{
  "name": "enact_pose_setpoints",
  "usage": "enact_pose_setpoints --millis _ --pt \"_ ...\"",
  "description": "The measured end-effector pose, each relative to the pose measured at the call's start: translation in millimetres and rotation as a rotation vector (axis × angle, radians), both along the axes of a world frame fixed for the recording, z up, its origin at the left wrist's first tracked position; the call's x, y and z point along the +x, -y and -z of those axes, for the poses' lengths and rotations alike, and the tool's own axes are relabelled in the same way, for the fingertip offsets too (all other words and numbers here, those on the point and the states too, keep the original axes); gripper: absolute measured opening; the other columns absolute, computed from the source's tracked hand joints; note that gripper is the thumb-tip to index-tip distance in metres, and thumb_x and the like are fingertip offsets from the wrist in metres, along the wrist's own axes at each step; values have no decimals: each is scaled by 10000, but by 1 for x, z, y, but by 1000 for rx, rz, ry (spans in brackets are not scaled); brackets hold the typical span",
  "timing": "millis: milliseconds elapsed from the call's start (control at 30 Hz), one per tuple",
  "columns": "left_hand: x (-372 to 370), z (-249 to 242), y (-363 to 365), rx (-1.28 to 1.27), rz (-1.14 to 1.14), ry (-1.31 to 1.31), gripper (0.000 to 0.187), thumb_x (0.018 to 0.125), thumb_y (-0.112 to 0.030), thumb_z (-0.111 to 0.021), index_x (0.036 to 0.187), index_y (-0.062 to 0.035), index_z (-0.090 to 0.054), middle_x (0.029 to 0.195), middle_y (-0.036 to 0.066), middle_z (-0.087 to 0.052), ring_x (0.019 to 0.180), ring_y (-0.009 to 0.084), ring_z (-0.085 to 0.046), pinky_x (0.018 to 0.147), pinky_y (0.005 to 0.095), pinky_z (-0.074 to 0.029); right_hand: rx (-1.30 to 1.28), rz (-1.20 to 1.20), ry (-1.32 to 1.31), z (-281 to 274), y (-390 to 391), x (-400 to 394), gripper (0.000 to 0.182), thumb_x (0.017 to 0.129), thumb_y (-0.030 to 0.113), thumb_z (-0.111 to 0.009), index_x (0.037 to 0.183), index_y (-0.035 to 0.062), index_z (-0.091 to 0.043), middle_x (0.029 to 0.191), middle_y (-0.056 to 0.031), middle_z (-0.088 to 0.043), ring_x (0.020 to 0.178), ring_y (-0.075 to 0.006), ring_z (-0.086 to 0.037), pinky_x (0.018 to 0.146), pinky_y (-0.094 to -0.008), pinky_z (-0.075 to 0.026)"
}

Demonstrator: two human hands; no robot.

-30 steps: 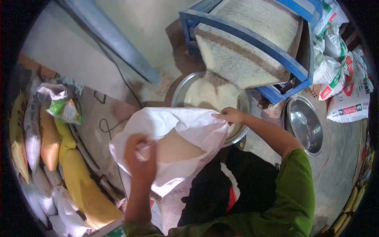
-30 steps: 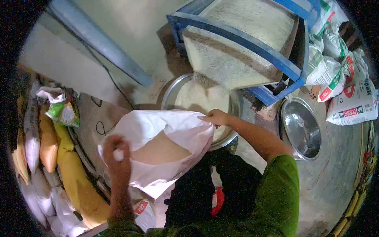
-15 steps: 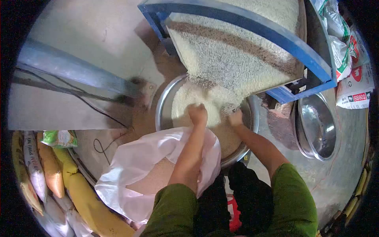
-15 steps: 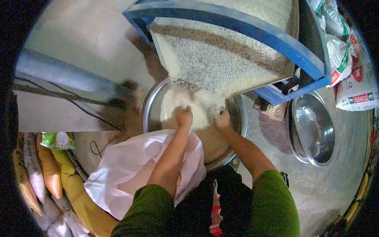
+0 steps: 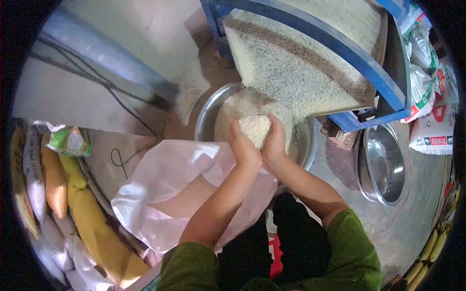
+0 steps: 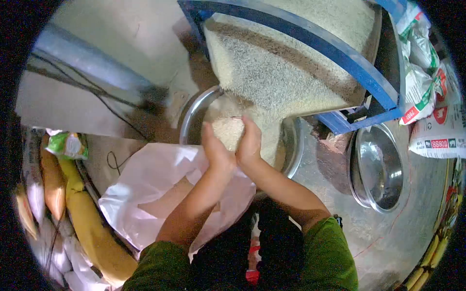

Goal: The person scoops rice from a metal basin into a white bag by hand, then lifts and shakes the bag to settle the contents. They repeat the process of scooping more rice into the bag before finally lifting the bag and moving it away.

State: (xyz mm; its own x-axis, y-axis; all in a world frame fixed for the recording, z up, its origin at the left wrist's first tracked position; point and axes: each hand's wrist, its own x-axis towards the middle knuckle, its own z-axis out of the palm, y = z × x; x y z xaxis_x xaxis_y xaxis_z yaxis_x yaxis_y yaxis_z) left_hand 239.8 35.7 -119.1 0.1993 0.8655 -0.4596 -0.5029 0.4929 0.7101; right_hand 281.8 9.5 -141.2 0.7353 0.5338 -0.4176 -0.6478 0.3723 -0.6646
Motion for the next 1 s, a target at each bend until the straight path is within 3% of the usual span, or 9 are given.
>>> enact_pose_setpoints --millis 300,367,467,533,633,700,833,933,1000 --pt "-198 -36 25 -43 316 -193 386 850 -367 -342 1064 -58 -432 1054 91 -464 968 172 -448 834 343 -344 169 -830 234 -49 33 -93 217 806 197 -438 868 8 -525 813 -93 -554 803 -169 -512 734 -295 -396" --pt "-208 -50 32 -293 303 -476 422 831 -397 -368 1098 -75 -420 1092 98 -444 1005 184 -420 846 396 -314 -25 -1301 1010 -45 36 -92 159 781 124 -475 844 -10 -530 849 -121 -561 830 -181 -520 732 -295 -403" --pt "-197 -71 27 -402 353 -732 488 801 -450 -388 1151 -109 -397 1162 105 -405 1084 217 -355 850 480 -284 62 -703 1157 -12 40 -56 198 740 185 -517 819 12 -573 815 -149 -581 737 -240 -563 658 -327 -438" --pt "-163 -87 17 -162 562 -692 493 803 -433 -386 1169 -103 -386 1189 96 -394 1122 227 -329 863 476 -283 -237 -812 800 7 46 -10 198 731 180 -513 809 13 -585 831 -151 -581 750 -257 -559 679 -326 -433" --pt "-101 -64 -7 320 1039 -578 407 817 -304 -425 1136 -51 -417 1136 85 -451 1080 191 -384 893 342 -297 -751 -739 922 39 60 51 259 737 199 -489 872 -5 -575 867 -170 -571 790 -297 -546 716 -343 -424" --pt "-43 -23 -3 171 877 -513 331 780 -242 -483 1031 -28 -505 998 74 -513 920 155 -490 773 268 -373 -1057 -873 899 77 71 70 299 737 214 -485 915 -14 -560 897 -187 -559 827 -311 -534 743 -350 -417" --pt "26 133 -19 711 854 -1140 350 795 -231 -438 1017 36 -478 1012 161 -502 954 263 -465 833 348 -345 -970 -674 1232 214 74 83 373 741 248 -486 976 -42 -498 982 -245 -499 929 -334 -482 809 -365 -383" --pt "40 167 -14 835 845 -1478 340 804 -240 -401 955 50 -494 962 206 -507 904 335 -465 824 372 -347 -767 -445 1232 162 66 78 336 775 240 -460 940 -50 -497 969 -238 -507 929 -318 -487 801 -357 -387" --pt "37 184 4 970 433 -1501 349 814 -273 -377 888 39 -515 943 222 -503 897 366 -456 834 360 -340 -719 -521 818 155 70 75 346 811 240 -415 994 -48 -470 959 -192 -528 896 -299 -501 791 -347 -388"
